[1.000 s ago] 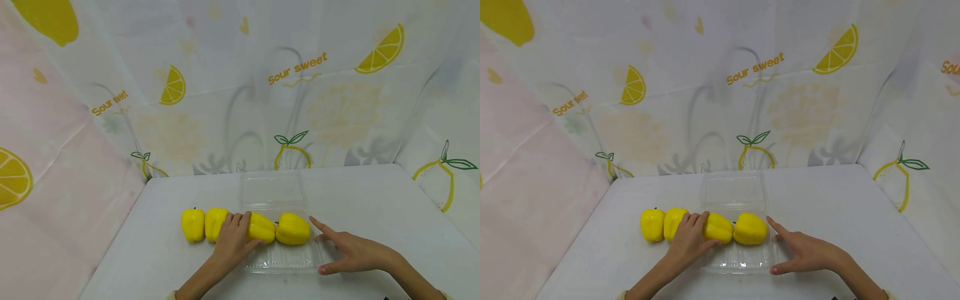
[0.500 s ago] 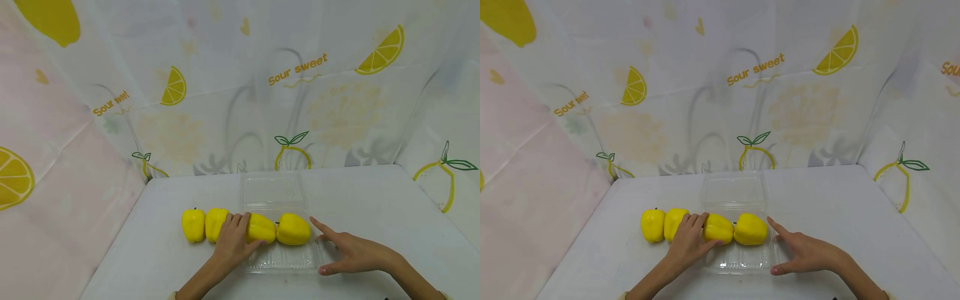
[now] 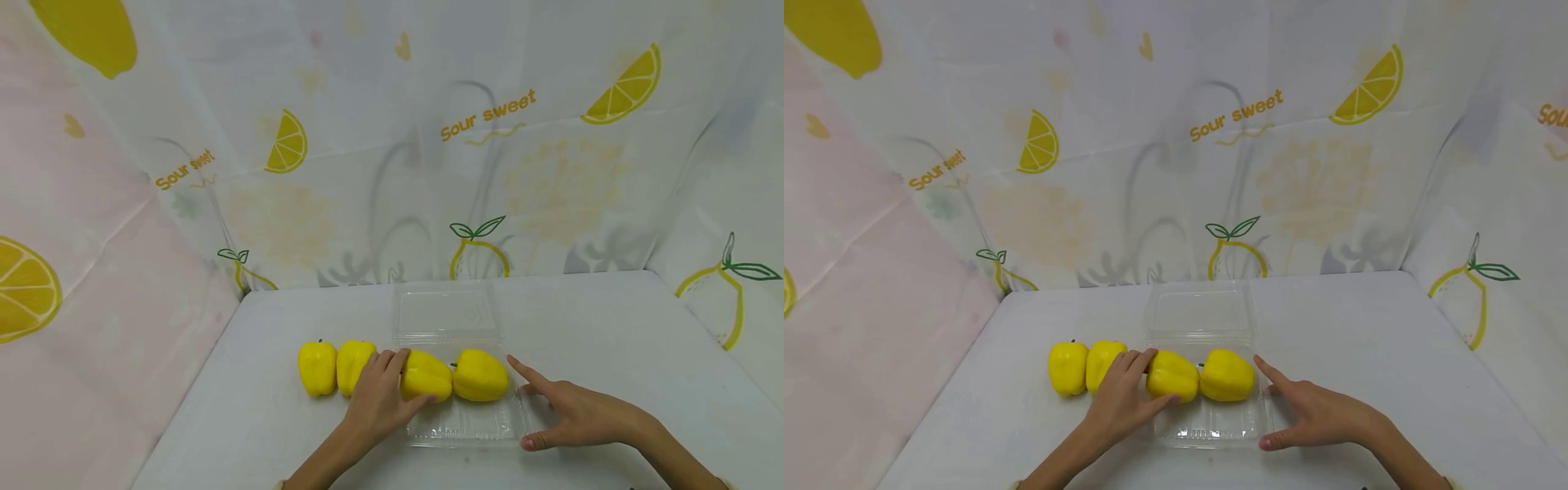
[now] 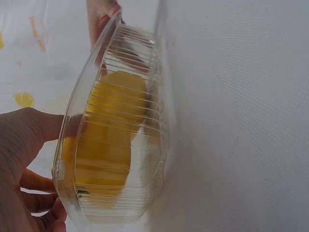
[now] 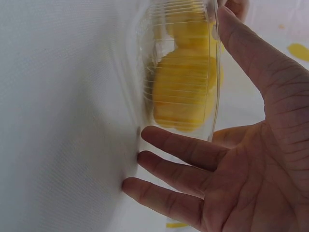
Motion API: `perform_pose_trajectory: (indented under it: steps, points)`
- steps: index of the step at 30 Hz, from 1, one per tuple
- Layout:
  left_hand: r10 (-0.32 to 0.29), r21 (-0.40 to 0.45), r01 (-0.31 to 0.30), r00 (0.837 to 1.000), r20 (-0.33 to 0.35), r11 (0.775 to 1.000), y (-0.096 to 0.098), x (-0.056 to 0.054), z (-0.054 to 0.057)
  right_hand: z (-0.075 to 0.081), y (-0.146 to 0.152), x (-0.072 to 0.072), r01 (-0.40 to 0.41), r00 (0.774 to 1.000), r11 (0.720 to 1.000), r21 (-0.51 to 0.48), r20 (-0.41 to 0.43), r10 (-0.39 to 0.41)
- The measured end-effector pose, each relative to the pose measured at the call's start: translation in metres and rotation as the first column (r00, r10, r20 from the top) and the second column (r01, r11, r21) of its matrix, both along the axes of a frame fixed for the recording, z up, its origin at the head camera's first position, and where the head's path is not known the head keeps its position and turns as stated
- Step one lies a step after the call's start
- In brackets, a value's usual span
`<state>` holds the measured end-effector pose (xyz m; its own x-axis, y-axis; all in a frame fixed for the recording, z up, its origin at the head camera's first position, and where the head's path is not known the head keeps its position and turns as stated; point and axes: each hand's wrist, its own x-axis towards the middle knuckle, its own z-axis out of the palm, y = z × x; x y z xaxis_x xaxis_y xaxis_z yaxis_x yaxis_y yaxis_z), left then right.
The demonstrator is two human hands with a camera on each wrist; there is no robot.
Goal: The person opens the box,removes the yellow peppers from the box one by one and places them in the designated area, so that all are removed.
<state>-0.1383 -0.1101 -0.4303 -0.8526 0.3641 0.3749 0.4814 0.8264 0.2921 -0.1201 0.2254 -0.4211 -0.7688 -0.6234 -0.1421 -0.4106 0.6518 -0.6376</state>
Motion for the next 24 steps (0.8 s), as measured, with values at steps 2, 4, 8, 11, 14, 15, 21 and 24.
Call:
perform_pose_trajectory:
  steps: [2, 4, 8, 11, 14, 15, 21, 24]
  points:
    - [-0.008, 0.019, 0.008, 1.0, -0.002, 1.0, -0.001, 0.001, 0.001, 0.0, 0.0, 0.0, 0.0, 1.0, 1.0, 0.004, -0.003, 0.0]
    - [-0.015, 0.043, 0.015, 1.0, -0.002, 0.999, -0.002, 0.003, 0.003, 0.0, 0.0, 0.0, -0.001, 1.0, 1.0, 0.004, -0.006, 0.001]
    - [-0.033, 0.081, 0.033, 0.999, -0.002, 0.996, -0.004, 0.006, 0.005, 0.0, 0.001, 0.0, -0.003, 1.0, 1.0, 0.0, -0.009, 0.003]
    - [-0.047, 0.115, 0.047, 0.999, 0.005, 0.992, -0.005, 0.008, 0.007, 0.0, 0.002, 0.001, -0.005, 1.0, 1.0, -0.002, -0.018, 0.005]
    - [-0.063, 0.16, 0.06, 0.998, 0.018, 0.985, -0.006, 0.01, 0.01, -0.001, 0.002, 0.001, -0.008, 1.0, 1.0, -0.004, -0.025, 0.008]
    - [-0.067, 0.173, 0.062, 0.997, 0.025, 0.983, -0.007, 0.011, 0.01, -0.001, 0.002, 0.001, -0.009, 1.0, 1.0, -0.006, -0.028, 0.009]
    - [-0.079, 0.196, 0.068, 0.995, 0.053, 0.978, -0.01, 0.014, 0.013, 0.0, 0.002, 0.001, -0.012, 1.0, 1.0, -0.006, -0.025, 0.011]
    - [-0.081, 0.192, 0.067, 0.995, 0.065, 0.979, -0.013, 0.016, 0.014, 0.0, 0.001, 0.001, -0.012, 1.0, 1.0, -0.006, -0.023, 0.012]
